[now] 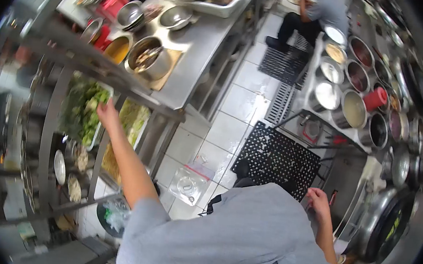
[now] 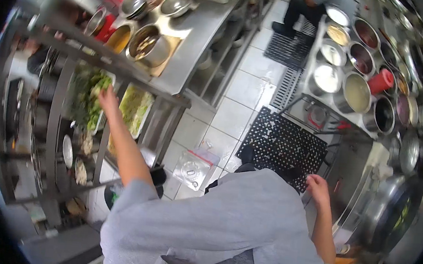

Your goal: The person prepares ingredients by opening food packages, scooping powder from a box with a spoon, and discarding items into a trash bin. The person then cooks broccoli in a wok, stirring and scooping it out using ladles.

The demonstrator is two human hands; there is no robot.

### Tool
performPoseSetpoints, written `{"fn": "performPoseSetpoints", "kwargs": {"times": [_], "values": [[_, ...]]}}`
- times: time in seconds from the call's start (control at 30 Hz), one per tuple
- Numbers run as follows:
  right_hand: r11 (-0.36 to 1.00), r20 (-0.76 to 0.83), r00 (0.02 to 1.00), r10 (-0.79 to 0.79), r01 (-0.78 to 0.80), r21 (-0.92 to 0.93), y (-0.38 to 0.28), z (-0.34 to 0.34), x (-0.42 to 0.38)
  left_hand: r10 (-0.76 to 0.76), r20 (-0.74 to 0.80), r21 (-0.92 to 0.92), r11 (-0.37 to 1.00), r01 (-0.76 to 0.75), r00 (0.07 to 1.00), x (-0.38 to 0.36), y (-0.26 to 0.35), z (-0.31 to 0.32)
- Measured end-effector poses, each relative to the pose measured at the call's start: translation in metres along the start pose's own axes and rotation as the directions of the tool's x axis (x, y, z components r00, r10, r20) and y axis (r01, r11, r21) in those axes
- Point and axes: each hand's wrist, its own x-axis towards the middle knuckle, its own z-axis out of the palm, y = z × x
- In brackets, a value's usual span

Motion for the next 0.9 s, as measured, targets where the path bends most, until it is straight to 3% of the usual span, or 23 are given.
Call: {"fn": "performPoseSetpoints", "kwargs": {"times": [0.03,0.07,0.1,0.13,0.17,0.2,0.23,0.27,0.3,0.33,0.4,0.47,0.5,0.53,0.57,0.6,0.67,0.7,0.73,0.77,0.8,0.9], "values": [[0.997,-0.031,1.0,-0.006,0.009,0.079,0.006,-0.008,-0.002,0.009,0.197,-0.189,0.982,0.029,0.98,-0.053,0.004,0.005],[0.995,-0.041,0.998,-0.036,0.04,0.09,0.007,-0.011,-0.004,0.044,0.392,-0.476,0.864,0.162,0.919,-0.103,-0.013,0.016],[0.991,-0.079,0.995,-0.059,0.068,0.115,0.007,-0.015,-0.007,-0.15,0.615,-0.47,0.719,0.513,0.774,-0.17,-0.005,0.022],[0.992,-0.06,0.991,-0.122,0.123,0.009,0.014,-0.023,-0.004,-0.164,0.696,0.257,0.966,-0.029,0.699,-0.184,-0.081,0.03],[0.904,-0.122,0.952,-0.279,0.218,-0.368,0.03,-0.027,0.002,-0.176,0.769,0.628,0.391,-0.673,0.615,-0.199,-0.155,0.039],[0.694,-0.139,0.912,-0.387,0.188,-0.694,0.011,-0.026,-0.013,0.011,0.903,0.385,0.428,-0.818,0.43,-0.23,-0.169,0.05],[0.648,-0.147,0.838,-0.525,0.282,-0.708,0.03,-0.03,-0.003,0.198,0.958,0.118,0.391,-0.913,0.208,-0.264,-0.182,0.061],[0.716,-0.145,0.832,-0.535,0.356,-0.601,0.024,-0.037,-0.007,0.054,0.95,0.2,0.649,-0.734,0.307,-0.32,-0.136,0.089],[0.813,-0.213,0.86,-0.463,0.317,-0.488,0.003,-0.045,-0.029,0.161,0.961,0.065,0.659,-0.749,0.224,-0.367,-0.113,0.114],[0.807,-0.266,0.791,-0.551,0.423,-0.413,0.013,-0.06,-0.033,0.256,0.951,-0.044,0.672,-0.739,0.176,-0.417,-0.091,0.131],[0.814,-0.354,0.76,-0.545,0.377,-0.443,-0.012,-0.097,-0.067,0.358,0.933,-0.314,0.738,-0.598,-0.049,-0.51,-0.036,0.166],[0.887,-0.548,0.698,-0.461,0.348,-0.303,-0.021,-0.151,-0.12,0.415,0.863,-0.505,0.695,-0.512,-0.287,-0.587,0.014,0.196],[0.92,-0.683,0.618,-0.39,0.223,-0.323,-0.021,-0.18,-0.156,0.466,0.783,-0.622,0.616,-0.484,-0.413,-0.618,0.038,0.21],[0.938,-0.795,0.506,-0.335,0.261,-0.23,0.004,-0.214,-0.175,0.501,0.687,-0.724,0.535,-0.436,-0.527,-0.65,0.062,0.223],[0.947,-0.882,0.346,-0.321,0.126,-0.296,0.031,-0.247,-0.208,0.497,0.65,-0.753,0.524,-0.397,-0.575,-0.681,0.088,0.226],[0.988,-0.954,0.258,-0.153,0.032,-0.15,0.045,-0.274,-0.251,0.488,0.615,-0.775,0.519,-0.36,-0.62,-0.715,0.117,0.227],[0.99,-0.996,-0.065,-0.054,-0.137,-0.045,0.133,-0.319,-0.307,0.51,0.521,-0.831,0.487,-0.27,-0.684,-0.786,0.176,0.222],[0.863,-0.975,-0.167,-0.145,-0.504,-0.042,0.195,-0.333,-0.332,0.499,0.464,-0.856,0.466,-0.225,-0.732,-0.819,0.202,0.218],[0.721,-0.981,-0.146,0.131,-0.665,0.195,0.239,-0.341,-0.359,0.487,0.409,-0.875,0.449,-0.18,-0.772,-0.853,0.221,0.214],[0.65,-0.939,-0.216,0.269,-0.678,0.342,0.28,-0.337,-0.379,0.577,0.26,-0.927,0.374,-0.032,-0.774,-0.889,0.232,0.212],[0.63,-0.914,-0.251,0.32,-0.665,0.402,0.297,-0.33,-0.395,0.655,0.111,-0.951,0.287,0.111,-0.747,-0.924,0.242,0.209],[0.64,-0.88,-0.316,0.355,-0.604,0.475,0.346,-0.309,-0.417,0.64,-0.056,-0.966,0.158,0.203,-0.766,-1.021,0.264,0.182]]}}
